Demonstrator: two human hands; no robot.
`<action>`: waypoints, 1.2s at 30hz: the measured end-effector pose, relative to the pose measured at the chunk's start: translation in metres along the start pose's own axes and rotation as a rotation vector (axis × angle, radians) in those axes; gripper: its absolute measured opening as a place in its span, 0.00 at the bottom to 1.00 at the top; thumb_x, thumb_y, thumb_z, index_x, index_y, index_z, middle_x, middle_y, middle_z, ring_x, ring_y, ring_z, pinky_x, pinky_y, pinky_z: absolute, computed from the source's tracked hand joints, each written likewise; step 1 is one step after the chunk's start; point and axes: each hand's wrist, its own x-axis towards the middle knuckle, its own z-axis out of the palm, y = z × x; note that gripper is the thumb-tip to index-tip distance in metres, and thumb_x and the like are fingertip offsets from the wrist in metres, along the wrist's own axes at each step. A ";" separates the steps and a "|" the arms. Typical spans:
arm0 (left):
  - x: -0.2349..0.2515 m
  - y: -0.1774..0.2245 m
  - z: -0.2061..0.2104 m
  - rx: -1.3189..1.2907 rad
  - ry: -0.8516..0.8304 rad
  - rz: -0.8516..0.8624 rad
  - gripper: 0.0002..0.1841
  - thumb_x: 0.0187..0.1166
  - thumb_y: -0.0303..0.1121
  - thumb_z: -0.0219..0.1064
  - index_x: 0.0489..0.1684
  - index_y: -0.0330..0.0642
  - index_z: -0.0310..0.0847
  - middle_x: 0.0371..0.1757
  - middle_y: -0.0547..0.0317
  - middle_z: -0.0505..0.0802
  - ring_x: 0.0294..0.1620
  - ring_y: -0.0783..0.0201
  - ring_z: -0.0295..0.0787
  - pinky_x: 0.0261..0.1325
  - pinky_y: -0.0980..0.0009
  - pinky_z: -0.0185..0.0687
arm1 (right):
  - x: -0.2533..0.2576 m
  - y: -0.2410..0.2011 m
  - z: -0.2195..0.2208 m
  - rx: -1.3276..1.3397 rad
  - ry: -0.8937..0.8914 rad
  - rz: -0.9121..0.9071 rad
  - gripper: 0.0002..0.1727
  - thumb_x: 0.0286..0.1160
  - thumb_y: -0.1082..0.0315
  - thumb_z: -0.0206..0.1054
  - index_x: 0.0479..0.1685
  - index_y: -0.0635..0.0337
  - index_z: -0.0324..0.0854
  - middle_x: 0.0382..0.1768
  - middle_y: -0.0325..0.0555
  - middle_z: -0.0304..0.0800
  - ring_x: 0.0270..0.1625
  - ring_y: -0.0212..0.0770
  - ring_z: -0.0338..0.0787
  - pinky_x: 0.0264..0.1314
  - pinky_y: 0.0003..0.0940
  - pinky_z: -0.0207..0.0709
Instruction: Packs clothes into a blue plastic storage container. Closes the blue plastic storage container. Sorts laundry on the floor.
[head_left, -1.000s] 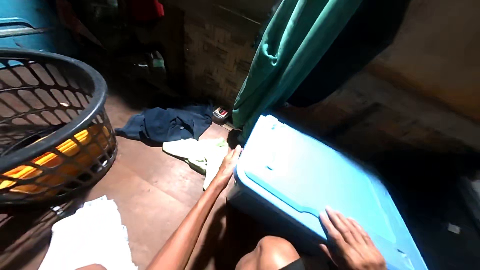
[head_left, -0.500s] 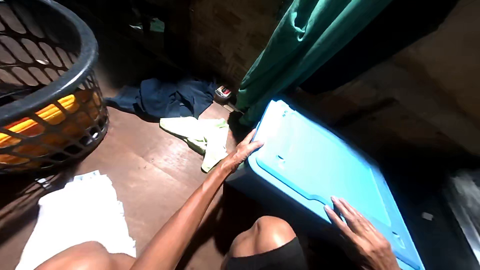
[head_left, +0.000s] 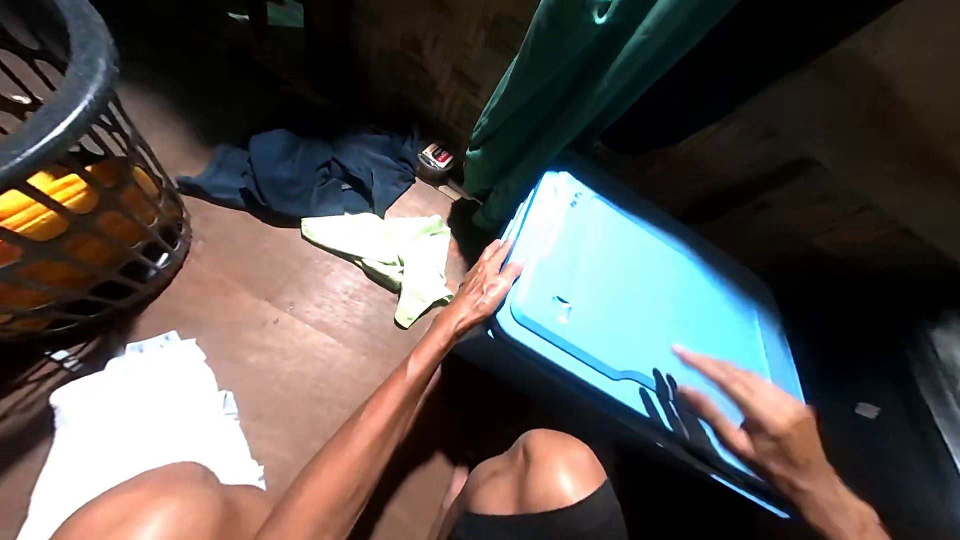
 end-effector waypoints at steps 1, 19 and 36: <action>-0.001 0.001 -0.001 0.012 -0.002 0.002 0.30 0.94 0.43 0.49 0.93 0.41 0.55 0.92 0.40 0.60 0.92 0.45 0.56 0.90 0.47 0.52 | 0.021 0.004 -0.003 0.015 0.026 0.013 0.28 0.87 0.50 0.55 0.66 0.66 0.86 0.57 0.61 0.93 0.56 0.59 0.94 0.58 0.53 0.85; -0.001 -0.001 -0.007 -0.005 -0.011 0.009 0.29 0.95 0.41 0.44 0.93 0.39 0.53 0.93 0.48 0.63 0.92 0.54 0.59 0.91 0.53 0.52 | 0.194 -0.002 0.133 0.179 -0.106 0.331 0.35 0.91 0.38 0.38 0.94 0.39 0.56 0.95 0.48 0.48 0.95 0.60 0.45 0.88 0.76 0.37; 0.000 -0.028 0.000 -0.085 0.060 0.008 0.27 0.93 0.40 0.49 0.90 0.46 0.62 0.89 0.52 0.71 0.85 0.53 0.69 0.85 0.49 0.62 | 0.189 -0.008 0.139 0.150 -0.101 0.362 0.35 0.90 0.39 0.41 0.95 0.37 0.53 0.96 0.49 0.41 0.96 0.60 0.40 0.88 0.74 0.35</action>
